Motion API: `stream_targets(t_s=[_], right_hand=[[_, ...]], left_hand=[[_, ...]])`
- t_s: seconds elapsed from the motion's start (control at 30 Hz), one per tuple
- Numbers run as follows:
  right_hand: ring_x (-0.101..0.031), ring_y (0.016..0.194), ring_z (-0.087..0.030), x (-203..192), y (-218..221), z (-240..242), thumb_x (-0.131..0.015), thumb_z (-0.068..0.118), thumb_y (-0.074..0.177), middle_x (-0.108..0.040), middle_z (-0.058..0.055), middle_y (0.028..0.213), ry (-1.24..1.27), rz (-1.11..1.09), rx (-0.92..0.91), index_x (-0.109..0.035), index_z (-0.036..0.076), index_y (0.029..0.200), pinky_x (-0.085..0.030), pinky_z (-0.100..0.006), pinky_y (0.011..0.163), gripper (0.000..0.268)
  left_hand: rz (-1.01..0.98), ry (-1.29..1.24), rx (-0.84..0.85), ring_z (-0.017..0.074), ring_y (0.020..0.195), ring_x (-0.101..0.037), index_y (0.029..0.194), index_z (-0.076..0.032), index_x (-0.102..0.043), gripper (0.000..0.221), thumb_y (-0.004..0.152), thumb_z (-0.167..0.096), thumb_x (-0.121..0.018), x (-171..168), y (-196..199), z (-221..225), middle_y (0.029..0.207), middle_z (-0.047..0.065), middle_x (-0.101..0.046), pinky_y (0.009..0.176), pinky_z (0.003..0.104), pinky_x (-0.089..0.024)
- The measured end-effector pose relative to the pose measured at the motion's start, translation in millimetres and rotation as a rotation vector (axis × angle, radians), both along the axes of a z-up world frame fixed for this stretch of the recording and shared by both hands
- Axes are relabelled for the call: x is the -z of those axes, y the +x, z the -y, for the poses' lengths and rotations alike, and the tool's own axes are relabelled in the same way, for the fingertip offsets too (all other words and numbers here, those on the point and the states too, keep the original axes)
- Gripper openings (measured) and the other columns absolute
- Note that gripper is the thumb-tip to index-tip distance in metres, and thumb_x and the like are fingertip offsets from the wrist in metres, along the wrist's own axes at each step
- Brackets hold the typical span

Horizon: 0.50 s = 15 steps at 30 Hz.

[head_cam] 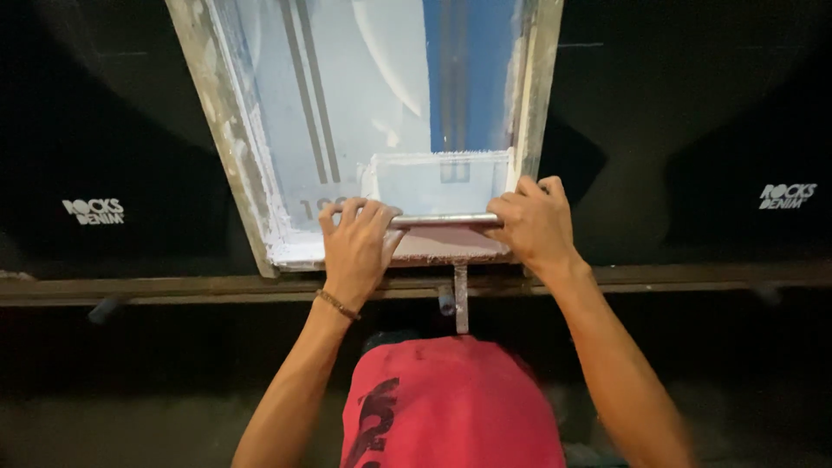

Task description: Applying white ink to clothing items using a screen frame and a squeegee tool.

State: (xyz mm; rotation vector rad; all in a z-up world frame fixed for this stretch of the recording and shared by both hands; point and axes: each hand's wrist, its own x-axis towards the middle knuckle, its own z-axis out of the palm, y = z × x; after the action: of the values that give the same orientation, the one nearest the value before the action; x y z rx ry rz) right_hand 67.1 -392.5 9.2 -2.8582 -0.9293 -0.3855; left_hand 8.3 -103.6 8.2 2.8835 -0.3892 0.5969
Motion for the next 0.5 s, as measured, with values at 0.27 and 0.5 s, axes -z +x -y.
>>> stream_targets(t_s=[0.27, 0.5], right_hand=[[-0.057, 0.093, -0.015, 13, 0, -3, -0.081, 0.054, 0.07, -0.068, 0.01, 0.077, -0.129, -0.097, 0.059, -0.067, 0.025, 0.08, -0.037, -0.039, 0.095, 0.034], [-0.06, 0.094, -0.014, 15, 9, 2, -0.075, 0.066, 0.073, -0.072, 0.009, 0.076, -0.198, -0.273, 0.062, -0.071, 0.03, 0.082, -0.035, -0.037, 0.097, 0.037]], left_hand=[[-0.144, -0.044, -0.024, 0.017, 0.109, -0.056, 0.103, -0.028, -0.068, 0.032, 0.077, -0.04, -0.082, 9, -4, -4, 0.091, -0.009, -0.066, 0.101, 0.047, -0.031], [-0.217, -0.109, 0.027, 0.0193, 0.11, -0.057, 0.102, -0.027, -0.069, 0.026, 0.08, -0.036, -0.081, -1, -1, -12, 0.089, -0.007, -0.068, 0.101, 0.048, -0.029]])
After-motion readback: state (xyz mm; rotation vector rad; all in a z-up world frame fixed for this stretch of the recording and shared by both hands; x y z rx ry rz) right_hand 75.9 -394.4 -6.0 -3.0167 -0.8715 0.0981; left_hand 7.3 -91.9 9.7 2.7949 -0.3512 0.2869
